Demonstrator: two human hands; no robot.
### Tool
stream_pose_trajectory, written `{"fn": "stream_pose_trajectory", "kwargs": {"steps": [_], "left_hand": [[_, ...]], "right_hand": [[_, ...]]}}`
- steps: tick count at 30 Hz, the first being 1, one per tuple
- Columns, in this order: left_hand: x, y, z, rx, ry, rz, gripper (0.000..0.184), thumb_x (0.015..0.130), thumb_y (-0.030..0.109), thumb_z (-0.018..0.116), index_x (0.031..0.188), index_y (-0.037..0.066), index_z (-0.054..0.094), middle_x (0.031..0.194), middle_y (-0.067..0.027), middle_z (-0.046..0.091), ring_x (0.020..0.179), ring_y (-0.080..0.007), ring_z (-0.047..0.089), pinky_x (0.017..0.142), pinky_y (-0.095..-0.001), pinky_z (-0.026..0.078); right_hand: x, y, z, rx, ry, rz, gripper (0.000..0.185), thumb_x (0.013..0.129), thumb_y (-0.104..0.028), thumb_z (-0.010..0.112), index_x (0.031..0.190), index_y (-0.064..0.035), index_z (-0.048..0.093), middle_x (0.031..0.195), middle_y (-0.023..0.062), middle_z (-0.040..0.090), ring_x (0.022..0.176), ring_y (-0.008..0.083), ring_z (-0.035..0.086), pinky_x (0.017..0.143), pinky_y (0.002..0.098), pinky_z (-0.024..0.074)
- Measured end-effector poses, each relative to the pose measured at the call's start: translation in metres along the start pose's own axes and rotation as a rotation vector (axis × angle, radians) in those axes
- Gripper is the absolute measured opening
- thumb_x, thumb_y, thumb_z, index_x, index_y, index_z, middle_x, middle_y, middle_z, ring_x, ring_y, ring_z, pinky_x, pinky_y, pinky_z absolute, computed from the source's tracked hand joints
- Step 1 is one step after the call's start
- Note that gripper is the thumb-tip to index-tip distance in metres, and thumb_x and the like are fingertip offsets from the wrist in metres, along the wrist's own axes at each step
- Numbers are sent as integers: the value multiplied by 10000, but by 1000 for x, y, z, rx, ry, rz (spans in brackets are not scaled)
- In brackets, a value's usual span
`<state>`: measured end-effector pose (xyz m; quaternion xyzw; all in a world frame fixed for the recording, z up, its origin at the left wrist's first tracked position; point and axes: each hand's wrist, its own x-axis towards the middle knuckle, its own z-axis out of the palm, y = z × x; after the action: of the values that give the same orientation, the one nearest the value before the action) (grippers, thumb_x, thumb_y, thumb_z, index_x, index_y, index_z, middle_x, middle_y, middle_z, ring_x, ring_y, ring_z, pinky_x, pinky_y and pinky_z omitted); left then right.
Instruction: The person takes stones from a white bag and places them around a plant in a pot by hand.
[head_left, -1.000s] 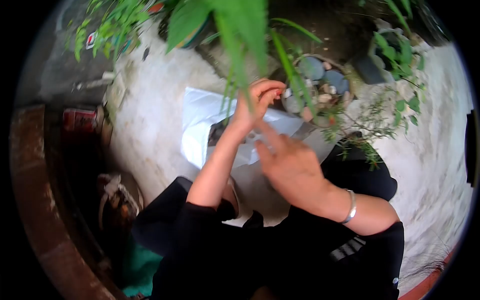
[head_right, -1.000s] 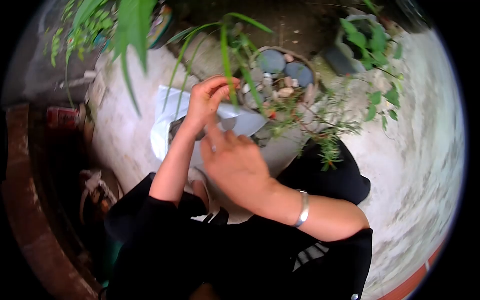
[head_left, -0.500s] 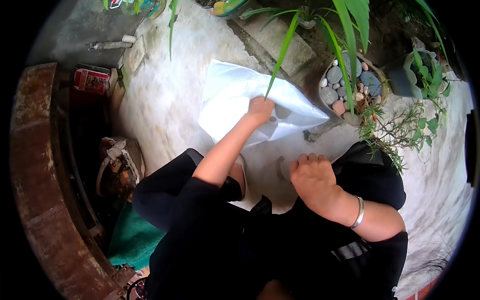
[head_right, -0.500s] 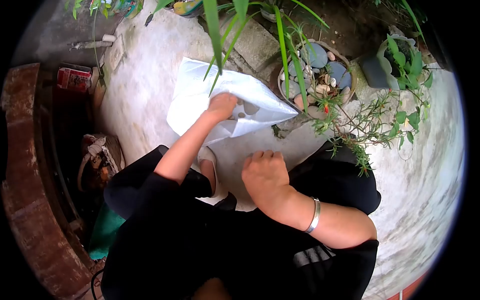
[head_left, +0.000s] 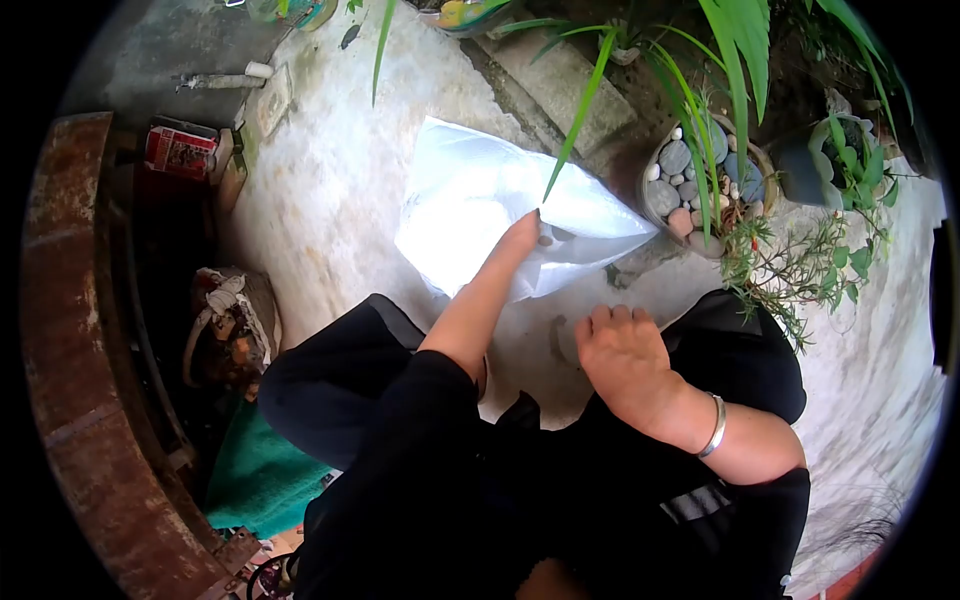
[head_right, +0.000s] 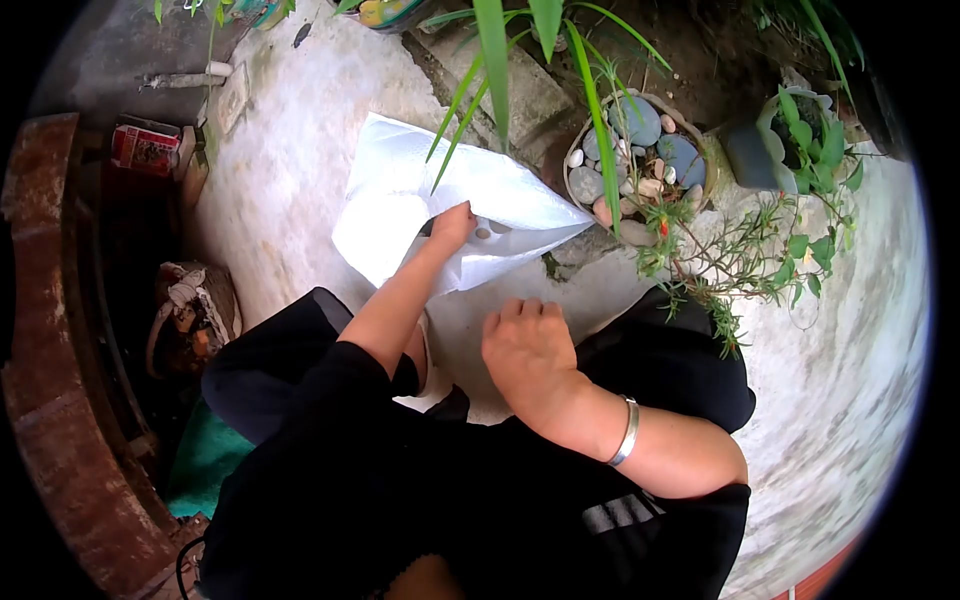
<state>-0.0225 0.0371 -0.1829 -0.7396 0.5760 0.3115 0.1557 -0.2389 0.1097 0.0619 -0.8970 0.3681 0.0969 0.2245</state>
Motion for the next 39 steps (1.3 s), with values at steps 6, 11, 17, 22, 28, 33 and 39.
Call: {"fn": "stream_pose_trajectory", "kwargs": {"steps": [6, 11, 17, 22, 28, 33, 39], "left_hand": [[-7, 1, 1, -158, -188, 135, 328, 683, 188, 684, 984, 90, 599, 947, -160, 621, 930, -331, 590, 841, -411, 455], [-23, 22, 32, -230, 139, -32, 347, 770, 186, 527, 1083, 41, 561, 1082, -225, 576, 1061, -376, 535, 919, -454, 418], [-22, 15, 22, -114, 5, -26, 360, 787, 239, 540, 1117, 99, 570, 1092, -224, 574, 1062, -386, 533, 903, -483, 421], [-64, 55, -49, -222, -117, 293, 320, 787, 89, 585, 1094, 2, 552, 895, -169, 626, 833, -305, 623, 731, -395, 510], [-109, 123, -144, -1121, -485, 475, 185, 791, -42, 596, 970, -10, 560, 832, -68, 611, 708, -123, 600, 529, -243, 471], [-95, 174, -144, -923, -311, 569, 214, 780, -58, 565, 990, -21, 581, 835, -68, 610, 629, -120, 568, 559, -247, 461], [-66, 225, -130, -1100, -106, 731, 234, 732, -127, 575, 947, -37, 597, 851, -87, 635, 670, -137, 590, 626, -256, 488]], "right_hand": [[1, -4, 3, -18, -36, 2, 185, 726, -129, 581, 879, -35, 628, 841, 96, 604, 790, 212, 578, 674, 315, 442], [4, -8, 5, 70, -99, -15, 196, 743, -129, 575, 907, -47, 644, 887, 107, 605, 829, 225, 568, 705, 347, 418], [0, -8, 1, 63, -50, 35, 200, 719, -90, 570, 896, -11, 620, 859, 99, 597, 822, 217, 569, 699, 310, 429], [-3, -8, -3, 35, -74, 0, 208, 714, -105, 590, 895, -11, 631, 861, 110, 607, 808, 224, 571, 679, 313, 424], [-2, -10, -5, 47, -75, -17, 212, 705, -116, 599, 890, -19, 639, 857, 120, 608, 783, 226, 570, 643, 332, 422], [-5, -10, -5, 54, -59, -13, 211, 716, -114, 589, 898, -21, 638, 871, 123, 610, 789, 236, 571, 647, 351, 421], [-5, -10, -2, 56, -55, 10, 178, 732, -109, 575, 882, -35, 636, 872, 102, 605, 793, 225, 570, 657, 350, 414]]}}
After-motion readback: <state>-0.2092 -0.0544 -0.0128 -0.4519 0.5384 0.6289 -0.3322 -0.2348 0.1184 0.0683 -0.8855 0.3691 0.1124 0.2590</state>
